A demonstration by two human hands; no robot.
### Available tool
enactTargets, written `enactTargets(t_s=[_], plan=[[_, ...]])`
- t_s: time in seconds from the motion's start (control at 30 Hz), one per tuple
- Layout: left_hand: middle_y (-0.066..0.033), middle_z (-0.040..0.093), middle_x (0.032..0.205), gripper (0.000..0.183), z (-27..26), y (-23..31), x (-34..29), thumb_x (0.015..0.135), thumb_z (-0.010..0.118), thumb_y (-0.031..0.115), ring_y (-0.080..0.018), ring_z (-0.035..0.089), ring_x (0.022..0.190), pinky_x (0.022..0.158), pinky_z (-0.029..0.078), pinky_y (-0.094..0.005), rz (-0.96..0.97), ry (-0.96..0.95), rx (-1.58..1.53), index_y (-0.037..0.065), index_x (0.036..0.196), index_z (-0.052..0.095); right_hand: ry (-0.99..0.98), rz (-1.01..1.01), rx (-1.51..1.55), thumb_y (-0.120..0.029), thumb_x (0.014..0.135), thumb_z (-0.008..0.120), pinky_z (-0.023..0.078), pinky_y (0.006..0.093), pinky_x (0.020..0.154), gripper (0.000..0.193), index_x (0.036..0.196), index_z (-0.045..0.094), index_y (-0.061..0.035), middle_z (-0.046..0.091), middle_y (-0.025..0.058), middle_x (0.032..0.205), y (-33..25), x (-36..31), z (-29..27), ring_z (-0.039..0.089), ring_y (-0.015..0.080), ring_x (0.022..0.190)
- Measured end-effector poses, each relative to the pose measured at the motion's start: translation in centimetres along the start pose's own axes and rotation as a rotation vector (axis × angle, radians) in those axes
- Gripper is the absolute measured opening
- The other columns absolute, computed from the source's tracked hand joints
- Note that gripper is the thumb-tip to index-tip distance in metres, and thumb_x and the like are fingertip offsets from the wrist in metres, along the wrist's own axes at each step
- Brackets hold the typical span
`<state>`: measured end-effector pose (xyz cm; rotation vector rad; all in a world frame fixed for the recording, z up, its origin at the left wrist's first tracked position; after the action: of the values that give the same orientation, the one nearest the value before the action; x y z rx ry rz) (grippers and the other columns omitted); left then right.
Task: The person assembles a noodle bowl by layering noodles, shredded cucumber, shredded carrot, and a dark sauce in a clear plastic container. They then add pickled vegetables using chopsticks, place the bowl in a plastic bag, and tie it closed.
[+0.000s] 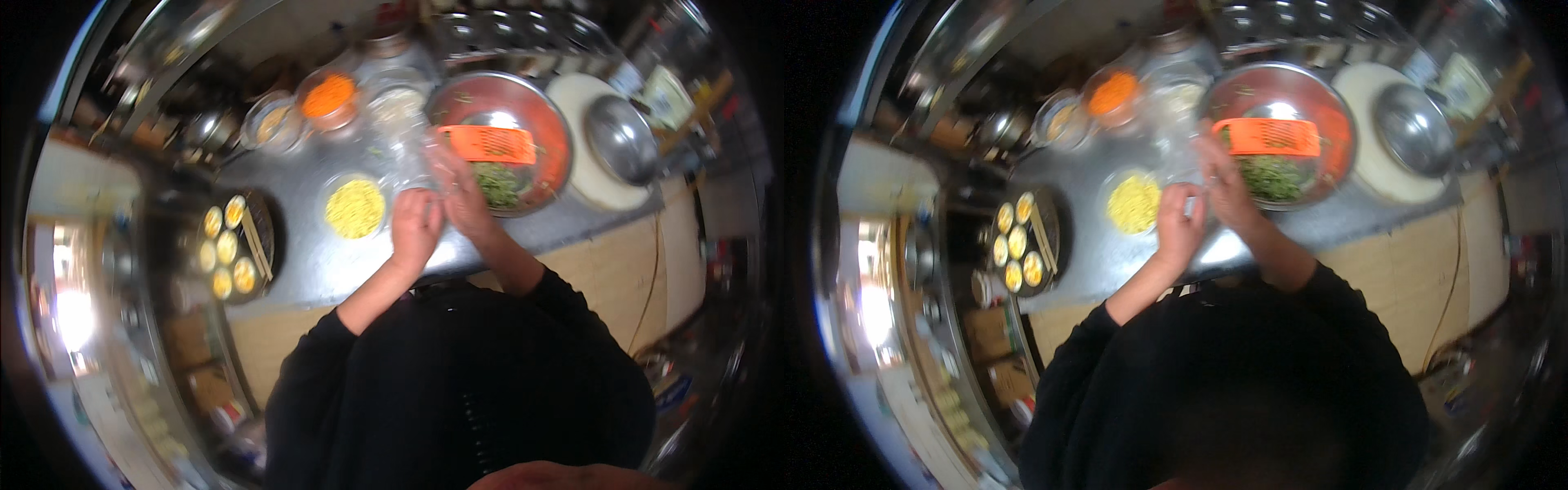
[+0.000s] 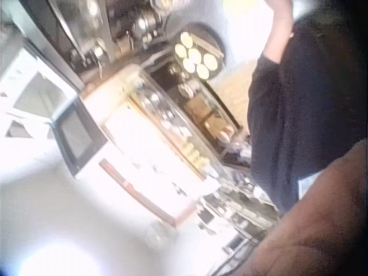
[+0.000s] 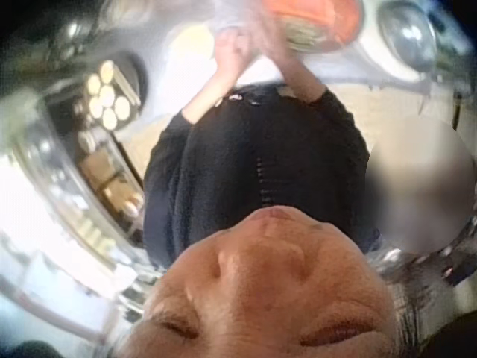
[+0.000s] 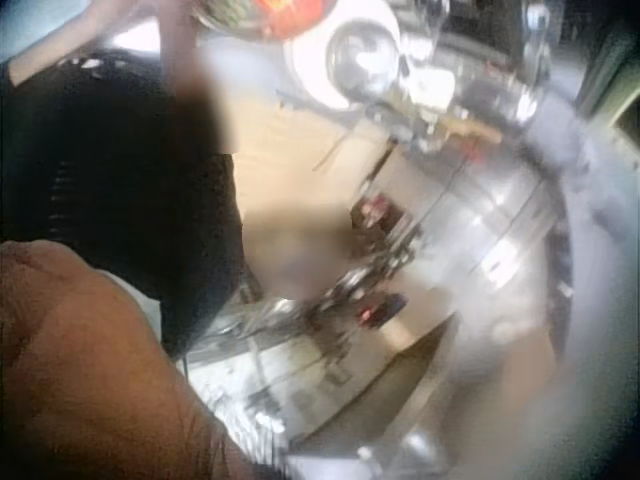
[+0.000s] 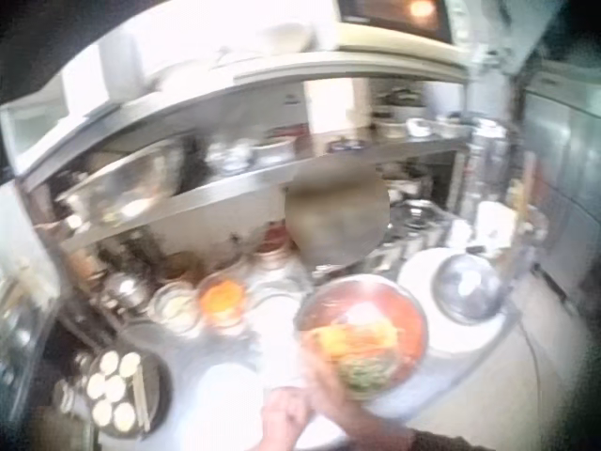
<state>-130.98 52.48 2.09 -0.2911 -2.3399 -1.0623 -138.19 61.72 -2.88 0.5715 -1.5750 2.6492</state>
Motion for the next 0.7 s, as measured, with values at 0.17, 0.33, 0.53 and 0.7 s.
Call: enactTargets(t_s=[0.17, 0.33, 0.53, 0.7], plan=[[-0.0143, 0.058, 0.085, 0.009, 0.3, -0.7, 0.4, 0.079, 0.064, 0.001, -0.0338, 0.055, 0.081, 0.073, 0.046, -0.0403, -0.096, -0.016, -0.039, 0.002, 0.085, 0.057, -0.067, 0.094, 0.349, -0.026, 0.095, 0.055, 0.029, 0.0395, 0.111, 0.053, 0.138, 0.039, 0.0011, 0.042, 0.0153, 0.142, 0.3, -0.2, -0.5, 0.039, 0.0239, 0.133], [-0.0127, 0.057, 0.084, 0.008, 0.0, 1.3, 1.3, 0.082, 0.063, -0.002, -0.0291, 0.055, 0.079, 0.071, 0.046, -0.0361, 0.082, 0.032, 0.016, 0.0, 0.084, 0.055, -0.077, 0.051, 0.284, -0.051, 0.094, 0.047, 0.023, 0.0414, 0.114, 0.073, 0.143, 0.033, 0.0012, 0.032, 0.0142, 0.149, -1.6, 1.1, -0.2, 0.033, 0.0247, 0.137], [-0.0136, 0.058, 0.088, 0.02, 1.2, 1.9, 2.0, 0.078, 0.07, 0.003, -0.0284, 0.056, 0.079, 0.071, 0.047, -0.036, 0.052, 0.0, 0.007, 0.0, 0.092, 0.056, -0.164, 0.135, 0.464, -0.061, 0.094, 0.032, 0.013, 0.0395, 0.117, 0.084, 0.148, 0.015, 0.0004, 0.017, 0.013, 0.155, -1.9, 1.2, 1.0, 0.017, 0.0252, 0.144], [-0.014, 0.059, 0.089, 0.016, 1.8, 1.1, 2.4, 0.079, 0.066, 0.004, -0.0318, 0.056, 0.083, 0.073, 0.046, -0.04, 0.079, -0.065, 0.026, 0.002, 0.091, 0.056, -0.178, 0.163, 0.344, -0.045, 0.098, 0.04, 0.012, 0.0396, 0.117, 0.072, 0.149, 0.015, 0.0004, 0.016, 0.0147, 0.155, -2.4, 1.3, 2.0, 0.014, 0.0264, 0.144]])
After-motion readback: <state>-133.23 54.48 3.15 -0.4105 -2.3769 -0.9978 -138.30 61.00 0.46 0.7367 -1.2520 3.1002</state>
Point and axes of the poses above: each hand's wrist, its own x-axis towards the middle knuckle, its own z-axis out of the palm, y = z × x, the point moved 9 cm from there along x, towards the middle knuckle
